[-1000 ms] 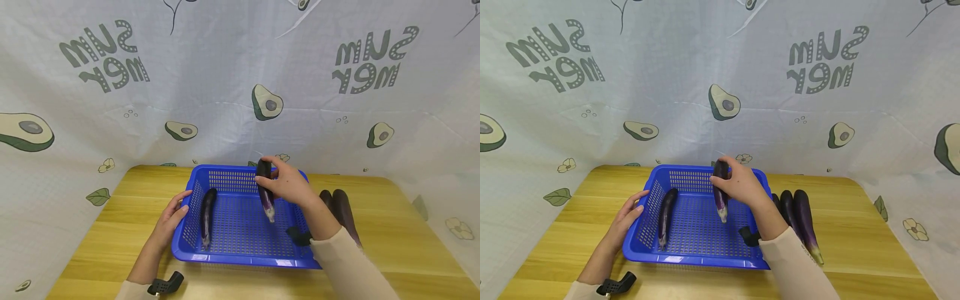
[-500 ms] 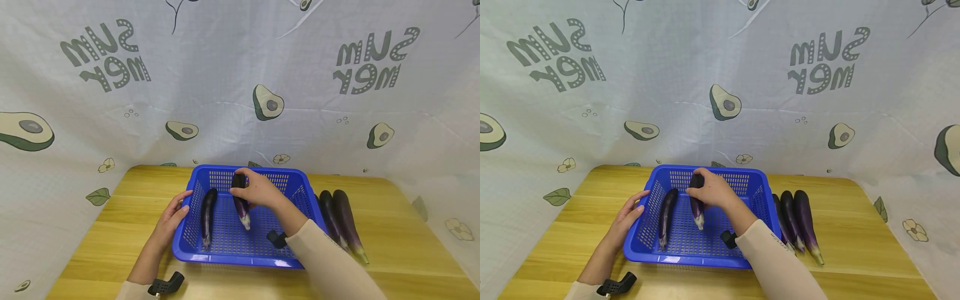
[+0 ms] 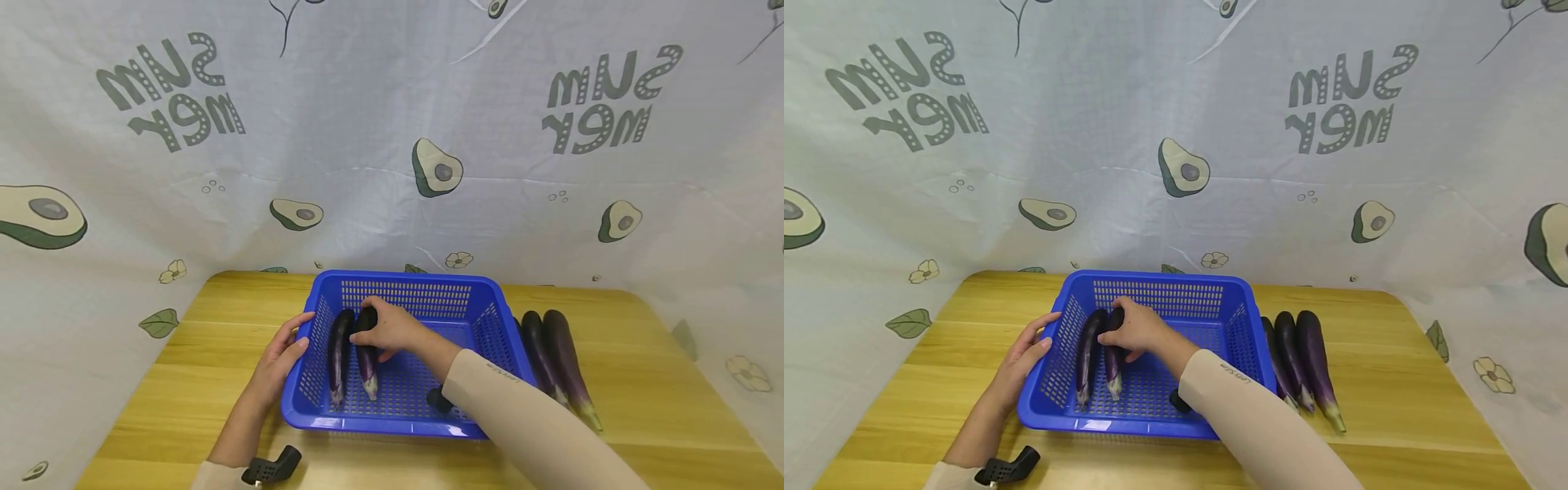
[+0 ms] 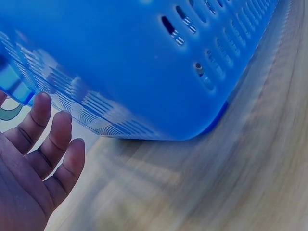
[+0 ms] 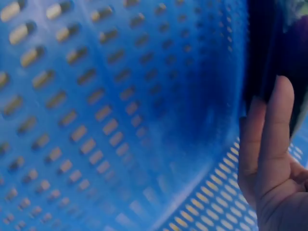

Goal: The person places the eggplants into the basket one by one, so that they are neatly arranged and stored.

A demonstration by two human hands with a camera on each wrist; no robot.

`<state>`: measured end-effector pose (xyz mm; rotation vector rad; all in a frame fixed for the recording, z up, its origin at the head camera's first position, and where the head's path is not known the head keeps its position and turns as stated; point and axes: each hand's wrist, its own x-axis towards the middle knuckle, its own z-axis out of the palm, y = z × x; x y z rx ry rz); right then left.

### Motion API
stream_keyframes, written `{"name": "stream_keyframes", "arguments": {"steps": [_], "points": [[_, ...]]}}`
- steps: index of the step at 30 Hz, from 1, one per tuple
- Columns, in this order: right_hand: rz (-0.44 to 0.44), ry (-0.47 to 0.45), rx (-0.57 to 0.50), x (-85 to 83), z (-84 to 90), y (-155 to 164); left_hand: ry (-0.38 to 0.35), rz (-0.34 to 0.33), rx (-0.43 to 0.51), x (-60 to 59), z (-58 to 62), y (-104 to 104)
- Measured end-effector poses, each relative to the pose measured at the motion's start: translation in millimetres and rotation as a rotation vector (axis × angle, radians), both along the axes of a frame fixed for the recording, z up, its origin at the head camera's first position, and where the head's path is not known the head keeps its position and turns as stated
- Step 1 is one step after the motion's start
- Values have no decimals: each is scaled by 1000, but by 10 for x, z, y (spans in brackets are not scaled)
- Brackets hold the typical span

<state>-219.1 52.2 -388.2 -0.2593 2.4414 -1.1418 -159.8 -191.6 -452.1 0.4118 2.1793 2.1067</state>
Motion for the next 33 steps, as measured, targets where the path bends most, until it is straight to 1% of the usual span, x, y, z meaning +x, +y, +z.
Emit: {"name": "stream_keyframes", "arguments": {"steps": [6, 12, 22, 33], "points": [[15, 20, 11, 18, -66, -68, -15, -6, 7, -4, 13, 17], [15, 28, 4, 40, -99, -115, -13, -10, 10, -7, 16, 21], [9, 14, -8, 59, -172, -161, -31, -2, -12, 12, 13, 3], [-5, -11, -5, 47, -171, -137, -38, -7, 1, 16, 6, 2]]}}
